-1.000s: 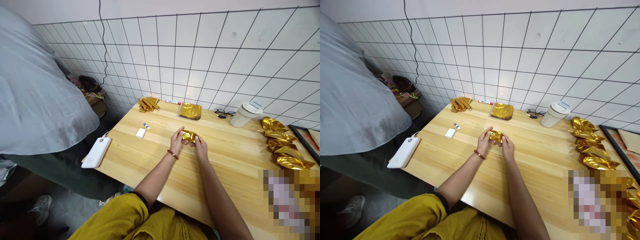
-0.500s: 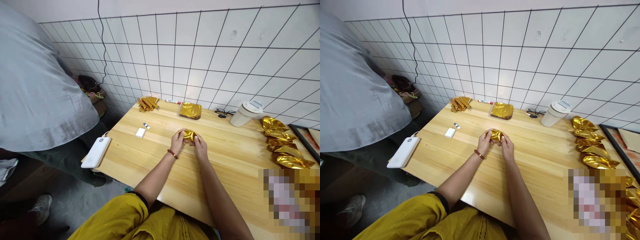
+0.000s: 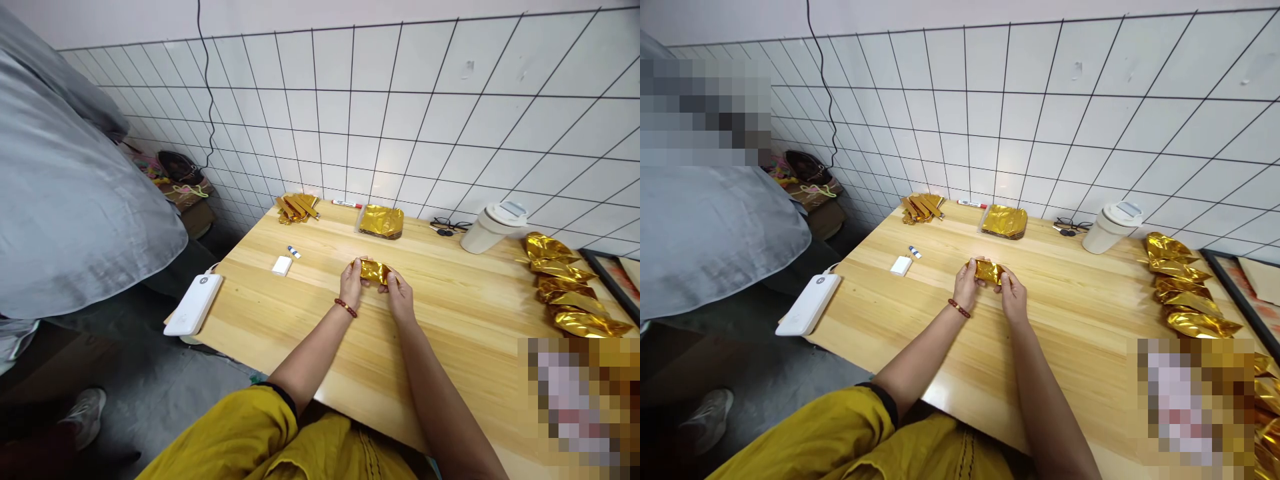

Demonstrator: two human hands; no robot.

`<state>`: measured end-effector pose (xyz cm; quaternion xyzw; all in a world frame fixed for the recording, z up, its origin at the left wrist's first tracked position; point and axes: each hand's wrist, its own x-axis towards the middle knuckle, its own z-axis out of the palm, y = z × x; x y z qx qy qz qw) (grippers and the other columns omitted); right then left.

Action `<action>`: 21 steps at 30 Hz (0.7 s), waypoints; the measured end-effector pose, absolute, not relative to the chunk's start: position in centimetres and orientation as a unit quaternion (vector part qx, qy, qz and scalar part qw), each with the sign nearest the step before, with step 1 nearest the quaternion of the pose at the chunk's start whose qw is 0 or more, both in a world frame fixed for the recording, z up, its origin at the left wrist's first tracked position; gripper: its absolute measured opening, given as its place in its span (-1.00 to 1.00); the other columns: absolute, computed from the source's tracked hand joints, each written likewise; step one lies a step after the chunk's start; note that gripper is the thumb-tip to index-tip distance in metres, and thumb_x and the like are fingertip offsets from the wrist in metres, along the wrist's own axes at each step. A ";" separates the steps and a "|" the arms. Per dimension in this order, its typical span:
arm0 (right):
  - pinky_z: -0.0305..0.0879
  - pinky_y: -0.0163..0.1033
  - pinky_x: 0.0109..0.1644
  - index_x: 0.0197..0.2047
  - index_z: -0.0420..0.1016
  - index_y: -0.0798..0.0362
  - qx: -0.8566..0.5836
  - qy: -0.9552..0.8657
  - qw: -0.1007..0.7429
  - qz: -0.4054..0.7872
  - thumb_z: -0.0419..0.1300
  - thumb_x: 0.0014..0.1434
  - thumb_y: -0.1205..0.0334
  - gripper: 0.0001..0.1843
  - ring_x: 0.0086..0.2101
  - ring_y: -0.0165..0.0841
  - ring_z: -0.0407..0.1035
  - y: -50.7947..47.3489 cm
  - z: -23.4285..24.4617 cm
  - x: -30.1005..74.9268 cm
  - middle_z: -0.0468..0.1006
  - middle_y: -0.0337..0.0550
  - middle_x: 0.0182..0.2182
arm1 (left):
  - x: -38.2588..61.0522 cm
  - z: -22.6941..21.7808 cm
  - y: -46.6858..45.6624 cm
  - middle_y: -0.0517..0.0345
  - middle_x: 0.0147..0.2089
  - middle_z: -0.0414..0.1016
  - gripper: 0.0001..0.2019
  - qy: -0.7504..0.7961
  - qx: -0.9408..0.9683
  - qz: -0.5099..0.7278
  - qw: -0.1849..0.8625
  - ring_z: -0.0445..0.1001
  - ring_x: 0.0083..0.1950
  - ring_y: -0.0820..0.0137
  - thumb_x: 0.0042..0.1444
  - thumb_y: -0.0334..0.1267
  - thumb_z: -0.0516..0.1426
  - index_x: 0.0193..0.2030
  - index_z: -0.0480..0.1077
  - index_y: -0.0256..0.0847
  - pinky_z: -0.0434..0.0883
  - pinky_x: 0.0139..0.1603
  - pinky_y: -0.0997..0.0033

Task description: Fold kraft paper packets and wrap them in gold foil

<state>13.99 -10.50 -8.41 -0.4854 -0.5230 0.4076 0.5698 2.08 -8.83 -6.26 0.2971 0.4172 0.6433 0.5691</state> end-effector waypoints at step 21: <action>0.17 -0.34 -0.49 -0.02 0.50 0.14 -0.505 -0.395 0.656 0.398 0.11 0.13 -0.29 -0.35 -0.56 -0.50 0.17 -10.1 -8.4 13.4 0.46 -0.22 -0.44 | 3.8 -7.4 -9.8 -0.02 -0.27 0.58 -0.30 0.413 0.348 0.606 0.583 0.43 -0.53 0.51 0.05 0.27 0.13 0.11 0.44 -0.31 0.36 -0.51 0.50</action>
